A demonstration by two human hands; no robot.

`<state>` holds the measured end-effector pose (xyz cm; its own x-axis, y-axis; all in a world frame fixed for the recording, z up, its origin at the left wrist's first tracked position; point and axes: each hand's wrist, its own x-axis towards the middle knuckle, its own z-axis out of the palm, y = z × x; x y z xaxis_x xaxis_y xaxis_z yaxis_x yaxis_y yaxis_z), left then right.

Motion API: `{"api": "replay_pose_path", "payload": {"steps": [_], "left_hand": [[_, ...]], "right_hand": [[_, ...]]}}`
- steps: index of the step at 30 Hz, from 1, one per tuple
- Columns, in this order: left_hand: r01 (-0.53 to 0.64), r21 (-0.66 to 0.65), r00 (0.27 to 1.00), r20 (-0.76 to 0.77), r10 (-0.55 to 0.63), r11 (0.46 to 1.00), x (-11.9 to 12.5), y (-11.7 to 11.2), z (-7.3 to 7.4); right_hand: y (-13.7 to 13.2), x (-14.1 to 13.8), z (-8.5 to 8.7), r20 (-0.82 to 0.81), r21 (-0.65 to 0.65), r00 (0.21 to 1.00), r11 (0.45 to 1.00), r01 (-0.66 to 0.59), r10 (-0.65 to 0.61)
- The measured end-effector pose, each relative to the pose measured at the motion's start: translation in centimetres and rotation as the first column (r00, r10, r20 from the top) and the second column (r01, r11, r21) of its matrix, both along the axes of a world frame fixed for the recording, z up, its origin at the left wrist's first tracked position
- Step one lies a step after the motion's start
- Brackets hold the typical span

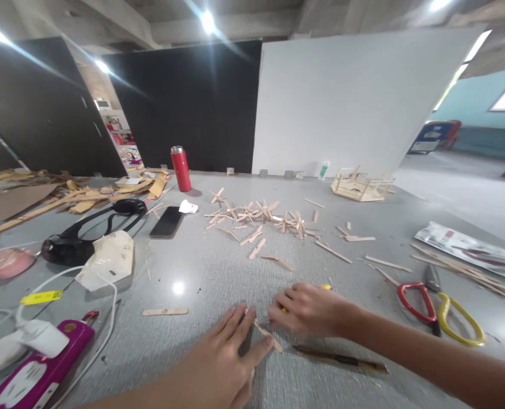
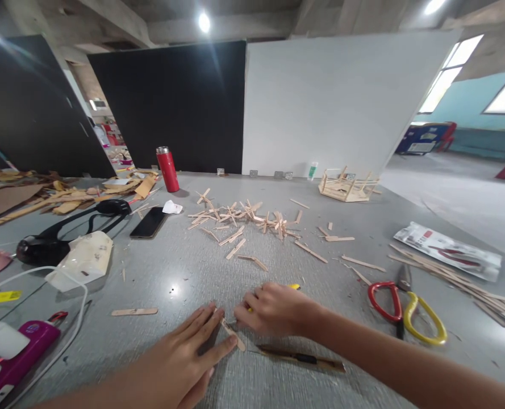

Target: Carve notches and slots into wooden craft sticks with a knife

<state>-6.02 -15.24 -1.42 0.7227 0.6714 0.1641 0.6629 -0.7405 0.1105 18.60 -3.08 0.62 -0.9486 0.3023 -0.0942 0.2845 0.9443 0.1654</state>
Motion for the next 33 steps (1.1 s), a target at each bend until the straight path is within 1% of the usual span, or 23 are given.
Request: {"api": "replay_pose_path", "payload": {"steps": [3, 5, 6, 8, 10, 13, 15, 17, 18, 19, 20, 21, 22, 23, 24, 27, 29, 31, 33], "left_hand": [[-0.047, 0.050, 0.998, 0.046, 0.045, 0.998, 0.0, 0.2, -0.2], [-0.119, 0.041, 0.987, 0.115, 0.114, 0.992, 0.1, 0.6, -0.3], [-0.158, 0.015, 0.977, 0.151, 0.154, 0.987, 0.2, 0.8, -0.2], [-0.235, -0.085, 0.949, 0.197, 0.247, 0.968, 0.4, 1.2, 0.2], [-0.289, -0.211, 0.918, 0.216, 0.333, 0.934, 0.6, 1.3, 1.1], [-0.299, -0.401, 0.852, 0.296, 0.432, 0.866, 0.8, 1.0, 2.8], [-0.246, -0.524, 0.779, 0.393, 0.488, 0.815, 0.8, 0.7, 4.2], [-0.150, -0.616, 0.715, 0.473, 0.515, 0.774, 0.9, 0.3, 5.7], [-0.105, -0.639, 0.694, 0.502, 0.516, 0.762, 1.0, 0.1, 6.5], [-0.069, -0.661, 0.682, 0.516, 0.519, 0.748, 1.1, -0.1, 7.2], [-0.043, -0.679, 0.671, 0.524, 0.525, 0.733, 1.2, -0.3, 7.9], [-0.011, -0.701, 0.651, 0.536, 0.537, 0.713, 1.4, -0.5, 8.6], [0.015, -0.720, 0.630, 0.545, 0.553, 0.693, 1.5, -0.7, 9.1], [0.041, -0.733, 0.612, 0.556, 0.563, 0.679, 1.6, -0.9, 9.6], [0.063, -0.740, 0.597, 0.566, 0.569, 0.670, 1.7, -1.1, 10.0], [0.098, -0.730, 0.590, 0.590, 0.551, 0.677, 2.1, -1.6, 11.2], [0.098, -0.724, 0.582, 0.598, 0.551, 0.682, 2.3, -1.9, 12.0], [0.092, -0.731, 0.564, 0.598, 0.569, 0.676, 2.6, -2.0, 12.8], [0.078, -0.732, 0.555, 0.596, 0.581, 0.677, 2.9, -1.9, 13.2]], "right_hand": [[-0.1, 0.2, -0.1, -0.064, 0.002, 0.982, 0.984, 0.180, -0.179], [-0.4, 0.3, 0.2, -0.112, -0.013, 0.944, 0.950, 0.312, -0.311], [-0.6, 0.4, 0.5, -0.138, -0.027, 0.919, 0.929, 0.369, -0.369], [-1.1, 0.4, 1.3, -0.199, -0.073, 0.864, 0.887, 0.457, -0.462], [-2.0, 0.2, 2.2, -0.270, -0.140, 0.802, 0.845, 0.515, -0.533], [-4.0, -0.3, 3.5, -0.366, -0.285, 0.690, 0.781, 0.555, -0.624], [-5.7, -0.8, 4.3, -0.391, -0.407, 0.633, 0.743, 0.532, -0.668], [-7.3, -1.3, 5.4, -0.396, -0.519, 0.605, 0.712, 0.474, -0.691], [-8.0, -1.6, 6.0, -0.399, -0.584, 0.584, 0.687, 0.432, -0.707], [-8.6, -1.9, 6.7, -0.400, -0.669, 0.551, 0.644, 0.370, -0.732], [-9.0, -2.2, 7.4, -0.381, -0.788, 0.500, 0.556, 0.265, -0.778], [-9.4, -2.4, 8.0, -0.358, -0.869, 0.452, 0.468, 0.158, -0.817], [-9.6, -2.6, 8.7, -0.338, -0.915, 0.417, 0.398, 0.065, -0.844], [-9.8, -2.7, 9.2, -0.322, -0.937, 0.392, 0.349, -0.003, -0.862], [-9.9, -2.8, 9.7, -0.324, -0.941, 0.374, 0.338, -0.029, -0.869], [-10.1, -3.0, 10.7, -0.354, -0.930, 0.337, 0.366, -0.027, -0.872], [-10.4, -3.0, 11.1, -0.373, -0.923, 0.307, 0.384, -0.028, -0.875], [-10.7, -2.9, 11.5, -0.384, -0.919, 0.286, 0.394, -0.024, -0.878], [-10.9, -2.8, 11.6, -0.395, -0.914, 0.266, 0.406, -0.017, -0.879]]}}
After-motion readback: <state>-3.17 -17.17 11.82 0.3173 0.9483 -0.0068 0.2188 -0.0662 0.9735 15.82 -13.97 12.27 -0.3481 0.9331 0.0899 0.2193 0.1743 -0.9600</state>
